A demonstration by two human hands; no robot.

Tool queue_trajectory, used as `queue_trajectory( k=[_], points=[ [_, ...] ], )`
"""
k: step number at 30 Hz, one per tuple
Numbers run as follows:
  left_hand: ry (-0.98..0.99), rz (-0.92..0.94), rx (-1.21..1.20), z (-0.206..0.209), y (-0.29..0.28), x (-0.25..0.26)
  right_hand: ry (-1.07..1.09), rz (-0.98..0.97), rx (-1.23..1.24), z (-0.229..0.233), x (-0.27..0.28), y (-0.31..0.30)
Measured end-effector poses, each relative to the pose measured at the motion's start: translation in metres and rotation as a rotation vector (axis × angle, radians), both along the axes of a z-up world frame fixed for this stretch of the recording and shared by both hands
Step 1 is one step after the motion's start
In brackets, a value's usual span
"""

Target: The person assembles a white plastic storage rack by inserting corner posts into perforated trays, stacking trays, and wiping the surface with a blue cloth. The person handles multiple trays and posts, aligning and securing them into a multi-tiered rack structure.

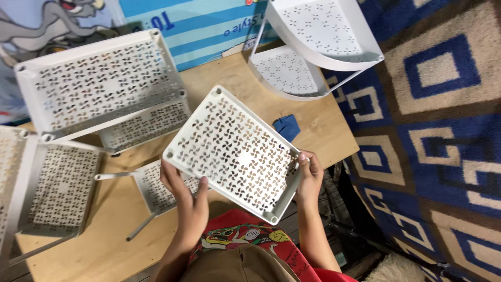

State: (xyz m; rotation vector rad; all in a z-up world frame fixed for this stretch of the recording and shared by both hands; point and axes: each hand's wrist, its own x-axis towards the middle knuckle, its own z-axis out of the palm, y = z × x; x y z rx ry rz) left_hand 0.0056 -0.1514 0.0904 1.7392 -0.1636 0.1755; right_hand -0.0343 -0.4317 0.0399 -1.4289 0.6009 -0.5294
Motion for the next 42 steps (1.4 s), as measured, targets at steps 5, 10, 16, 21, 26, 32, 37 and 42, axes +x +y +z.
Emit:
queue_trajectory(
  k=[5, 10, 16, 21, 26, 32, 37, 42],
  points=[
    [-0.080, -0.163, 0.267, 0.000, -0.049, -0.004, -0.015, -0.116, 0.102, -0.021, -0.006, -0.028],
    [-0.082, -0.416, 0.366, -0.023, -0.108, -0.012, -0.067, -0.210, 0.105, -0.059, 0.000, -0.056],
    [-0.048, -0.533, 0.491, -0.074, -0.144, -0.007, 0.169, -0.248, -0.020, -0.117, 0.006, -0.060],
    [-0.017, -0.506, 0.554, -0.140, -0.145, 0.003, 0.190, -0.163, 0.091, -0.168, 0.014, -0.045],
    [0.098, -0.467, 0.506, -0.199, -0.149, 0.002, 0.171, -0.137, 0.069, -0.205, 0.022, -0.031],
    [-0.020, -0.533, 0.621, -0.251, -0.145, 0.001, 0.200, -0.175, 0.242, -0.245, 0.023, -0.032],
    [-0.104, -0.509, 0.645, -0.281, -0.142, -0.009, 0.270, -0.111, -0.075, -0.281, 0.013, -0.039],
    [-0.032, -0.430, 0.699, -0.289, -0.142, -0.008, 0.347, -0.079, -0.188, -0.305, 0.014, -0.052]
  ],
)
